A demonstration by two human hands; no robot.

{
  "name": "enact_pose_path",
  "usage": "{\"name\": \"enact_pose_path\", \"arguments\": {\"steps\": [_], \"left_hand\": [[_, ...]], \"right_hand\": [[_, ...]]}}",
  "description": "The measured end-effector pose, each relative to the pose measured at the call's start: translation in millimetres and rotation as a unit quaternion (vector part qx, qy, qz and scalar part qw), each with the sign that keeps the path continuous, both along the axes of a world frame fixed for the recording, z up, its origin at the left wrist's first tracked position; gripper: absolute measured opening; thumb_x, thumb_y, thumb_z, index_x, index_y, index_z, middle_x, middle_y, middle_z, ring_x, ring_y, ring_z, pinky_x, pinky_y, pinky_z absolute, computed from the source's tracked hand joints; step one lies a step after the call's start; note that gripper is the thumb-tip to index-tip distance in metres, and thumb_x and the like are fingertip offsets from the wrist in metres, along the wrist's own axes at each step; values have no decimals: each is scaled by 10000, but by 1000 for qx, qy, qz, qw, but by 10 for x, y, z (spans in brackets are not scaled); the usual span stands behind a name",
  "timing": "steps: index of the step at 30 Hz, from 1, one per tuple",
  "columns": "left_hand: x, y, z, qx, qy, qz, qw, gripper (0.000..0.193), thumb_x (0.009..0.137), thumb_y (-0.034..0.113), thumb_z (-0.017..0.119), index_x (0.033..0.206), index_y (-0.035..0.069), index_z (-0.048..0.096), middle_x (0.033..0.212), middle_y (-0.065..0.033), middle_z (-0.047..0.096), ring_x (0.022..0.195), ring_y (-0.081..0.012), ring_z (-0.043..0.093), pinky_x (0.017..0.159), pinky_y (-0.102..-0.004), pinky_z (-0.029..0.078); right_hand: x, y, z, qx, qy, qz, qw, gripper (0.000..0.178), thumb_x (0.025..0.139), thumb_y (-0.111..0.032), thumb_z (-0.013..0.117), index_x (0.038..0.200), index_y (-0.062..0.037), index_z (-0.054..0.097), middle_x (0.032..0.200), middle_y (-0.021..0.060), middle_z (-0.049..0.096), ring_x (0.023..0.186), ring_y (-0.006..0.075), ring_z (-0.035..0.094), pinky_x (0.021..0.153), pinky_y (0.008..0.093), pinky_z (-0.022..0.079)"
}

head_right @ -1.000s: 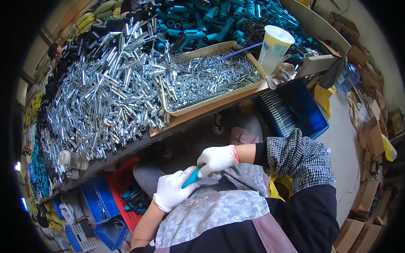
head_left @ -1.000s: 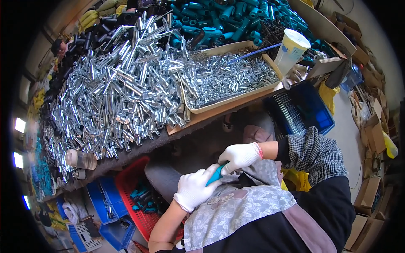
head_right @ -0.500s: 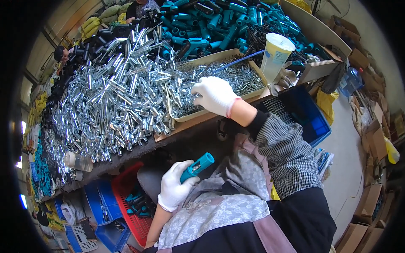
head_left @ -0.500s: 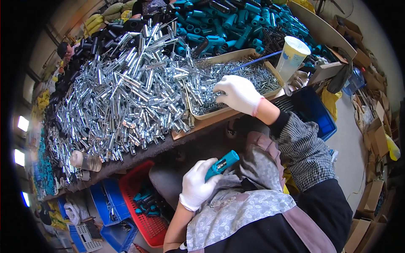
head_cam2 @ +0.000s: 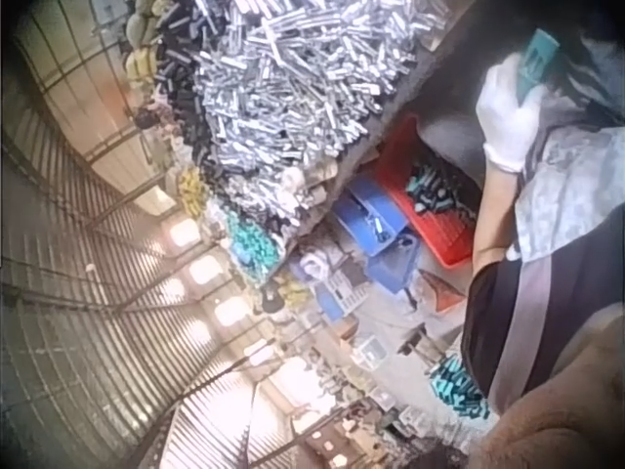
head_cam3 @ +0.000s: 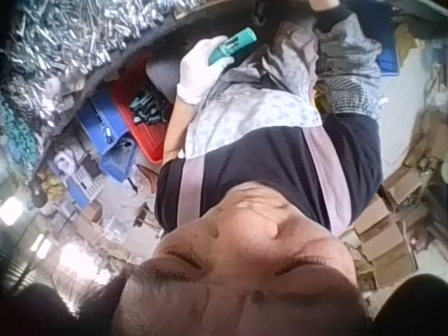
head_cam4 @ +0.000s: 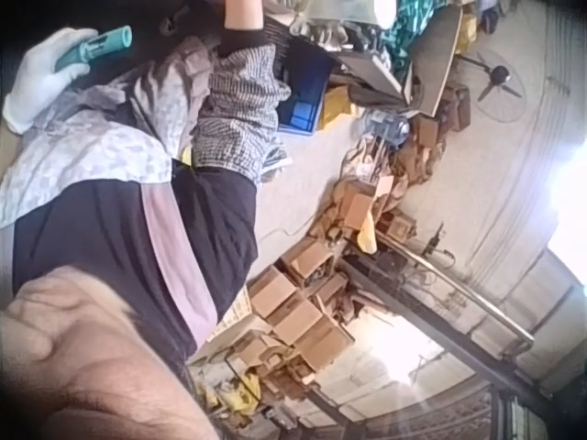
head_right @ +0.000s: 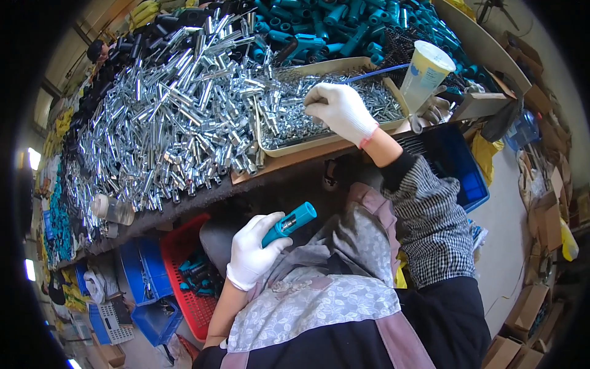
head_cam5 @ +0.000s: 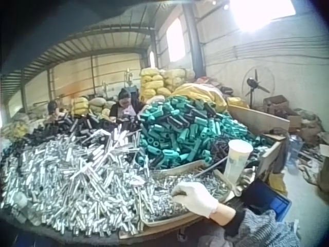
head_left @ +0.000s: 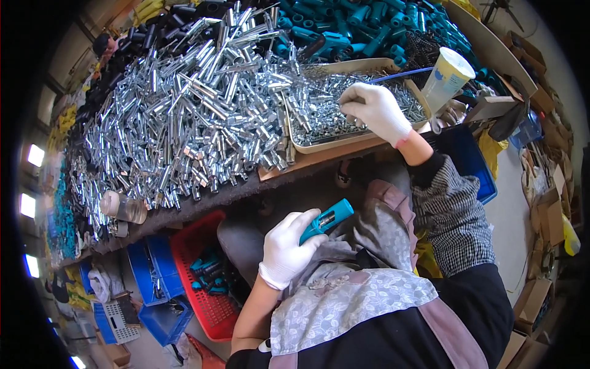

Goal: Assembling metal tube components into plastic handles at a workshop table.

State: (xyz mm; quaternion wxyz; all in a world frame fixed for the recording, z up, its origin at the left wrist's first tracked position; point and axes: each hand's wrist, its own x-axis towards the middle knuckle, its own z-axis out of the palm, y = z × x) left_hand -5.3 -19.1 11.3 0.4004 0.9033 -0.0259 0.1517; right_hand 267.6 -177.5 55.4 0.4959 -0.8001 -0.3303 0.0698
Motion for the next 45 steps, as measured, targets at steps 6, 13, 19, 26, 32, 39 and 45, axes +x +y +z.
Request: {"name": "enact_pose_path", "arguments": {"steps": [6,13,19,26,32,39,45], "left_hand": [[22,47,1,104,-30,-15,994,581,710,183,823,1243,60,626,961,-114,683,840,-303,676,726,-380,545],[-10,-50,36,176,-8,-18,984,913,658,210,830,1477,73,451,816,-78,629,722,-264,626,641,-390,512],[-21,-11,-44,167,-17,-15,986,889,664,213,824,1464,68,464,812,-75,625,720,-261,621,639,-391,511],[-62,-53,-82,130,42,-34,990,866,718,237,818,1471,58,427,917,-132,679,821,-309,686,708,-404,550],[-71,-77,-38,15,178,1,984,798,766,273,806,1440,61,435,1064,-225,692,946,-389,702,803,-436,568],[-53,-45,-108,-34,67,26,997,700,724,61,796,1367,62,521,1110,-191,703,1041,-366,691,896,-408,549],[-32,-75,-98,13,-41,-16,999,468,716,20,788,1162,53,646,1106,-170,689,991,-381,674,871,-413,548]], "right_hand": [[-913,-109,17,-68,151,165,972,110,870,-38,684,951,28,719,786,81,726,682,129,692,642,276,559],[-1348,-56,-472,-37,170,212,962,199,794,-164,787,884,-10,698,790,148,692,734,246,700,688,347,535],[-1460,-239,-591,37,-42,234,971,253,896,-201,720,1031,6,668,978,152,669,899,321,679,785,379,549],[-1513,-295,-476,-128,-38,257,957,442,718,-171,827,1102,-39,653,1000,155,677,948,335,677,833,406,537],[-1526,-233,-535,-126,-213,271,930,439,673,-202,829,1060,-80,663,952,103,676,894,322,652,810,418,517],[-678,-22,-132,-3,-307,127,943,66,811,-180,705,811,-114,703,802,83,630,788,336,618,719,440,504],[-107,253,-199,-218,-226,7,949,164,832,-221,685,871,-66,720,828,162,690,819,366,671,737,447,519]]}}
